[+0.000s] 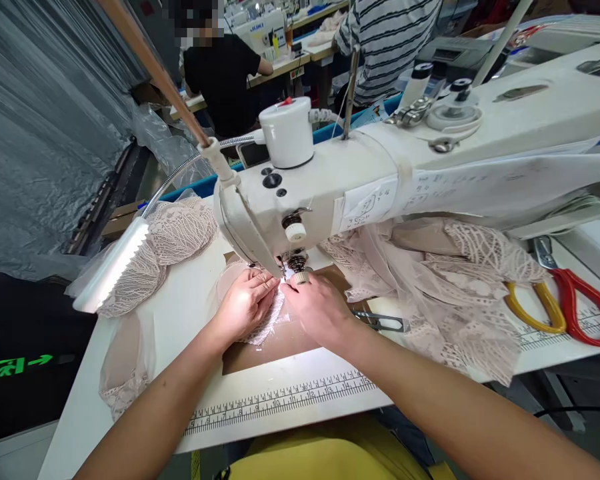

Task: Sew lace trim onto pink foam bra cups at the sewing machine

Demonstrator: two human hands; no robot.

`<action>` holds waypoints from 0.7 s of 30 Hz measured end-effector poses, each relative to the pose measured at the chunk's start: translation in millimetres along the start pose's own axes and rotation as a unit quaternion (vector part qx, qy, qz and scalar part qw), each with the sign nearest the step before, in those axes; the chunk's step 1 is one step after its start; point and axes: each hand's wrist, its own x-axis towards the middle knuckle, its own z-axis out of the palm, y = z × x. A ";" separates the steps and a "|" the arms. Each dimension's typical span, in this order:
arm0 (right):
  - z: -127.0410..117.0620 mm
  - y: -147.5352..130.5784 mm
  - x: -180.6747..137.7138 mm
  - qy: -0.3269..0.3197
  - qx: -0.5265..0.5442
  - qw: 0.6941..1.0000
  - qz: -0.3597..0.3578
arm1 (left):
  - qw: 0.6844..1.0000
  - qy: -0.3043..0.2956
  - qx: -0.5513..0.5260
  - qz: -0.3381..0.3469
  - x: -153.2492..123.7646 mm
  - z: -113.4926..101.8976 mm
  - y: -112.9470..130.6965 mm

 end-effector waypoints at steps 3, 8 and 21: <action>0.7 -0.5 -1.0 0.007 0.001 1.000 -0.001 | 1.000 0.005 -0.004 0.005 0.0 0.6 -1.6; 3.8 0.3 -1.9 0.013 -0.001 1.000 0.000 | 1.000 -0.003 0.006 0.000 1.8 -0.5 -2.6; 2.7 1.6 -2.6 -0.008 0.049 0.999 0.010 | 0.993 -0.008 0.104 -0.050 -5.5 2.4 -4.6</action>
